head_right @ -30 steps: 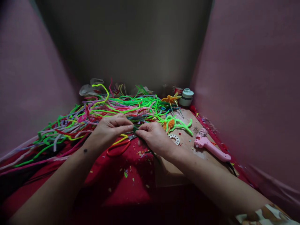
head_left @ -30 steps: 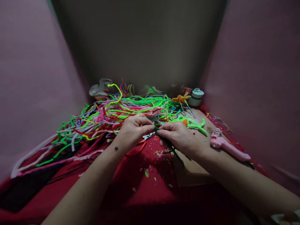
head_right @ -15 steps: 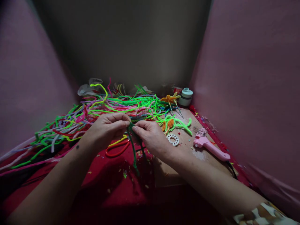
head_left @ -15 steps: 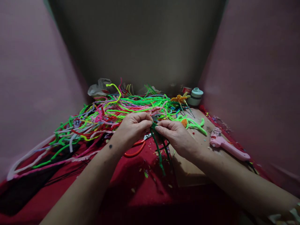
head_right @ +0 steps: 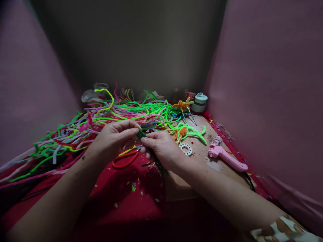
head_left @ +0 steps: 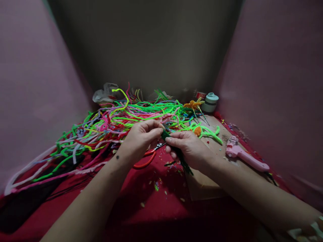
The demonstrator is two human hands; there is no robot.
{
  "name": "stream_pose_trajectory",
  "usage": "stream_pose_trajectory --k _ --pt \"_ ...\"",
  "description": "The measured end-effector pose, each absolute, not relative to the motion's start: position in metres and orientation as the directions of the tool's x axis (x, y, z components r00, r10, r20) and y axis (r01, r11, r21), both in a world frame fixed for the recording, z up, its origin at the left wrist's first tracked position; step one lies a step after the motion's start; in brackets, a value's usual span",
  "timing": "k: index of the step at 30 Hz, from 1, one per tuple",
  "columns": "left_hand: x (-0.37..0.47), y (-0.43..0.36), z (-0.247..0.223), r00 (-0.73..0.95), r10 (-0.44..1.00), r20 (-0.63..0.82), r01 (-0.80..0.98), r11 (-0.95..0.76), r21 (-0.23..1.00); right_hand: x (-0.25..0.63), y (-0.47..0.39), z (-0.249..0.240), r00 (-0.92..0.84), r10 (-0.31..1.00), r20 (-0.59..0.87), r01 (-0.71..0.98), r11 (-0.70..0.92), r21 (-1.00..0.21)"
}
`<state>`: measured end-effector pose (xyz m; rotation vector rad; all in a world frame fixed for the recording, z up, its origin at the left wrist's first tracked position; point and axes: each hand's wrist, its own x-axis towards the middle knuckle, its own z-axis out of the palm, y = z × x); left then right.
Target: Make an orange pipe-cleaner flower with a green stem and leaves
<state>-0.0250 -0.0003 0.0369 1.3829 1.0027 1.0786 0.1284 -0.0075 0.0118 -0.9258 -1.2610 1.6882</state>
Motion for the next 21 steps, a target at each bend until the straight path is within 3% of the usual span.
stream_pose_trajectory --k 4,13,21 --pt "-0.027 0.005 0.027 0.321 0.947 0.01 -0.041 0.004 0.999 0.131 -0.006 0.011 -0.423 0.901 -0.093 -0.182 -0.185 -0.966" --pt "-0.017 0.002 0.026 0.017 0.999 0.039 -0.12 -0.036 0.992 0.124 -0.016 -0.002 -0.534 0.827 -0.177 -0.265 -0.362 -0.894" --pt "-0.022 0.006 0.025 0.064 0.997 0.03 -0.159 -0.02 0.987 0.128 -0.015 -0.003 -0.534 0.823 -0.194 -0.227 -0.36 -0.905"
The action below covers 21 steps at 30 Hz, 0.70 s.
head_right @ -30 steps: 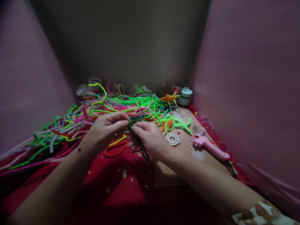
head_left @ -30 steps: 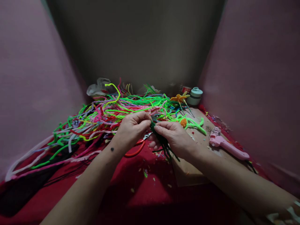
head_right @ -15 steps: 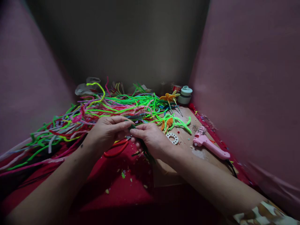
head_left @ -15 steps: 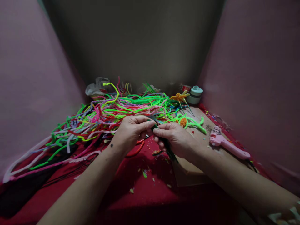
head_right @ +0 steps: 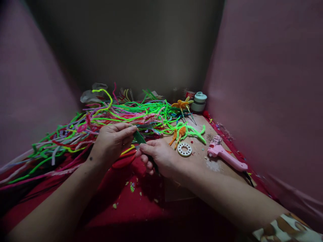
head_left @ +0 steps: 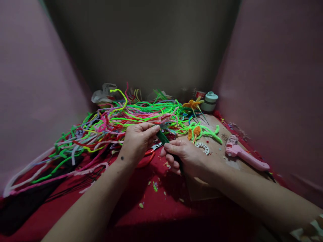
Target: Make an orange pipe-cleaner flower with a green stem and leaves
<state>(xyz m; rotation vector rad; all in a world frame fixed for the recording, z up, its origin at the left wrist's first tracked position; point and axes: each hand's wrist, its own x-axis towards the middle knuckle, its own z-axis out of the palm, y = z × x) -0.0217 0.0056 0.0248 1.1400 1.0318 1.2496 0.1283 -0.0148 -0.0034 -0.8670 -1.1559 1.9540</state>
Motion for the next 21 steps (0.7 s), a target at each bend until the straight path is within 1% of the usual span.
stream_pose_trajectory --k 4,7,9,13,16,18,19,21 --pt "-0.023 0.008 0.022 0.184 0.983 -0.016 -0.224 0.058 0.973 0.131 -0.011 -0.001 -0.522 0.819 -0.24 -0.173 -0.377 -0.91" --pt "-0.025 0.011 0.018 0.268 0.963 -0.037 -0.209 0.095 0.973 0.132 -0.011 -0.004 -0.542 0.802 -0.251 -0.175 -0.4 -0.9" --pt "-0.026 0.012 0.016 0.294 0.955 -0.034 -0.179 0.09 0.98 0.132 -0.011 -0.007 -0.554 0.798 -0.237 -0.198 -0.403 -0.893" --pt "-0.023 0.014 0.015 0.231 0.973 -0.011 -0.08 0.031 0.996 0.136 -0.011 -0.01 -0.56 0.809 -0.177 -0.245 -0.366 -0.898" --pt "-0.021 0.012 0.017 0.177 0.982 -0.07 0.007 0.07 0.998 0.137 -0.01 -0.008 -0.572 0.805 -0.157 -0.244 -0.35 -0.904" --pt "-0.019 0.01 0.018 0.132 0.989 -0.061 0.077 0.051 0.996 0.137 -0.009 -0.008 -0.57 0.805 -0.167 -0.226 -0.349 -0.91" --pt "-0.018 0.009 0.017 0.096 0.995 -0.022 0.136 0.008 0.991 0.136 -0.009 -0.007 -0.565 0.805 -0.181 -0.207 -0.35 -0.913" --pt "-0.018 0.008 0.015 0.021 0.99 0.136 0.314 -0.136 0.94 0.134 -0.009 -0.008 -0.552 0.807 -0.209 -0.161 -0.349 -0.923"
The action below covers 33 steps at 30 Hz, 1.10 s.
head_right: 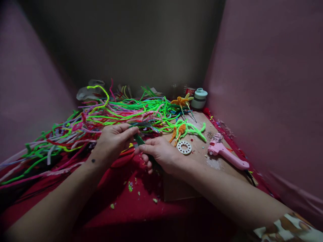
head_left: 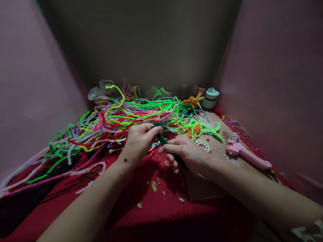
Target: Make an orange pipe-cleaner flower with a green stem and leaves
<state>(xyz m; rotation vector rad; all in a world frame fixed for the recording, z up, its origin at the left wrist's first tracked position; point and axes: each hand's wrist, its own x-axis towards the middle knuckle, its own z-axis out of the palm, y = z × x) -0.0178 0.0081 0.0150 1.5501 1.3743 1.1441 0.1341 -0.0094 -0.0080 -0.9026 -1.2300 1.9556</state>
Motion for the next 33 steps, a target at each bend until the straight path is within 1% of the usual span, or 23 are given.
stream_pose_trajectory --k 2,3,4,5,9,11,13,14,15,19,20,23,24,25,26,28,29,30,31,33 --pt "-0.018 0.008 0.012 0.009 0.949 0.314 0.522 -0.272 0.808 0.132 -0.01 -0.009 -0.538 0.804 -0.252 -0.111 -0.364 -0.925" --pt "-0.019 0.009 0.011 0.027 0.927 0.374 0.603 -0.313 0.734 0.132 -0.011 -0.009 -0.529 0.803 -0.276 -0.09 -0.376 -0.922" --pt "-0.02 0.01 0.011 0.052 0.916 0.399 0.657 -0.332 0.677 0.131 -0.011 -0.01 -0.521 0.802 -0.294 -0.075 -0.386 -0.919" --pt "-0.021 0.011 0.011 0.077 0.918 0.388 0.687 -0.331 0.647 0.131 -0.012 -0.01 -0.513 0.802 -0.305 -0.064 -0.39 -0.918" --pt "-0.025 0.016 0.014 0.156 0.955 0.253 0.727 -0.285 0.625 0.132 -0.011 -0.011 -0.513 0.808 -0.291 -0.051 -0.367 -0.929" --pt "-0.025 0.017 0.014 0.181 0.947 0.267 0.77 -0.305 0.56 0.132 -0.01 -0.011 -0.519 0.801 -0.3 -0.049 -0.378 -0.925" --pt "-0.025 0.017 0.013 0.179 0.927 0.328 0.815 -0.327 0.478 0.132 -0.01 -0.01 -0.524 0.794 -0.309 -0.053 -0.393 -0.918" --pt "-0.024 0.017 0.012 0.169 0.918 0.358 0.826 -0.33 0.457 0.132 -0.01 -0.01 -0.526 0.792 -0.31 -0.059 -0.397 -0.916" --pt "-0.024 0.016 0.012 0.154 0.914 0.376 0.826 -0.328 0.459 0.132 -0.01 -0.01 -0.529 0.79 -0.308 -0.064 -0.4 -0.914" --pt "-0.023 0.017 0.01 0.085 0.94 0.332 0.747 -0.28 0.603 0.132 -0.009 -0.012 -0.531 0.792 -0.301 -0.072 -0.396 -0.915" --pt "-0.023 0.017 0.01 0.073 0.94 0.333 0.74 -0.275 0.614 0.133 -0.009 -0.014 -0.535 0.79 -0.299 -0.073 -0.396 -0.915" --pt "-0.022 0.018 0.01 0.043 0.902 0.43 0.774 -0.302 0.557 0.134 -0.007 -0.018 -0.558 0.773 -0.302 -0.086 -0.415 -0.906" --pt "-0.023 0.019 0.01 0.03 0.89 0.454 0.772 -0.309 0.555 0.134 -0.007 -0.019 -0.561 0.769 -0.305 -0.092 -0.424 -0.901" --pt "-0.023 0.019 0.01 0.012 0.893 0.45 0.745 -0.308 0.592 0.135 -0.007 -0.02 -0.56 0.769 -0.309 -0.097 -0.431 -0.897" --pt "-0.023 0.02 0.01 -0.007 0.916 0.402 0.68 -0.29 0.673 0.135 -0.007 -0.021 -0.553 0.773 -0.31 -0.102 -0.433 -0.896" --pt "-0.024 0.021 0.009 0.004 0.982 0.19 0.428 -0.174 0.887 0.135 -0.008 -0.022 -0.538 0.785 -0.308 -0.115 -0.43 -0.896" --pt "-0.024 0.021 0.009 0.048 0.997 0.068 0.274 -0.079 0.959 0.135 -0.008 -0.022 -0.532 0.791 -0.303 -0.123 -0.427 -0.896" --pt "-0.024 0.02 0.009 0.106 0.994 -0.036 0.136 0.022 0.991 0.136 -0.008 -0.022 -0.529 0.793 -0.301 -0.128 -0.426 -0.896" --pt "-0.023 0.02 0.008 0.163 0.98 -0.112 0.033 0.108 0.994 0.136 -0.008 -0.022 -0.528 0.794 -0.301 -0.129 -0.425 -0.896" --pt "-0.019 0.018 0.005 0.227 0.957 -0.178 -0.069 0.199 0.978 0.136 -0.007 -0.021 -0.528 0.794 -0.302 -0.122 -0.423 -0.898"
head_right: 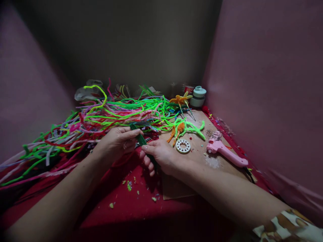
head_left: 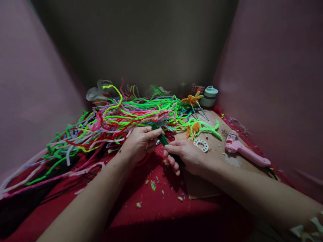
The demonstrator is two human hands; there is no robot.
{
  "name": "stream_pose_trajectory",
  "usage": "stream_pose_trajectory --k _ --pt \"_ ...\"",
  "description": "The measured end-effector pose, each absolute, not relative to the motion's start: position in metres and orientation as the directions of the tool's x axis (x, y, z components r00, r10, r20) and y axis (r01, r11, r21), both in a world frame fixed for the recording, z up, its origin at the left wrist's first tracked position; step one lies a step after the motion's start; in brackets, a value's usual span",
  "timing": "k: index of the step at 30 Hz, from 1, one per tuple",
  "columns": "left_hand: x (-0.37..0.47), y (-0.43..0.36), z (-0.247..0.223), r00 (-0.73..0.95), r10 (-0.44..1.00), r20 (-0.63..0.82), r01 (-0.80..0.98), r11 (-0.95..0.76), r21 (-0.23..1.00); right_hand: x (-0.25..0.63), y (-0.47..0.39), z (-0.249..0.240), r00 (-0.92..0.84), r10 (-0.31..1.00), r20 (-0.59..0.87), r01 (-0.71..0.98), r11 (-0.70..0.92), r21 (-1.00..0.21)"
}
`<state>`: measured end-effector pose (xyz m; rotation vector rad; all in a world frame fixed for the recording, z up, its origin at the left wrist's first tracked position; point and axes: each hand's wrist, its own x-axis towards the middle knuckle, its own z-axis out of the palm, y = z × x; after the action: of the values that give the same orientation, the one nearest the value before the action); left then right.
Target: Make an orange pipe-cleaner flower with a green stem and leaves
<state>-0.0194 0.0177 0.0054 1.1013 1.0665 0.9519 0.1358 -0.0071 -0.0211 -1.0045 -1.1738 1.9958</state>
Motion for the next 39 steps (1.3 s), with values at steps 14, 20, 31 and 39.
stream_pose_trajectory --k 14,20,31,39 --pt "-0.007 0.011 0.004 0.037 0.999 -0.027 0.178 0.02 0.984 0.136 -0.005 -0.027 -0.524 0.799 -0.295 -0.178 -0.441 -0.88" --pt "-0.015 0.017 0.004 0.053 0.995 -0.08 0.041 0.077 0.996 0.136 -0.006 -0.03 -0.557 0.79 -0.256 -0.203 -0.428 -0.881" --pt "-0.01 0.011 -0.004 0.284 0.93 -0.235 -0.001 0.245 0.969 0.138 -0.002 -0.033 -0.586 0.784 -0.205 -0.241 -0.41 -0.879" --pt "-0.016 0.016 -0.002 0.109 0.971 -0.213 -0.001 0.214 0.977 0.141 0.0 -0.037 -0.62 0.759 -0.197 -0.312 -0.469 -0.826"
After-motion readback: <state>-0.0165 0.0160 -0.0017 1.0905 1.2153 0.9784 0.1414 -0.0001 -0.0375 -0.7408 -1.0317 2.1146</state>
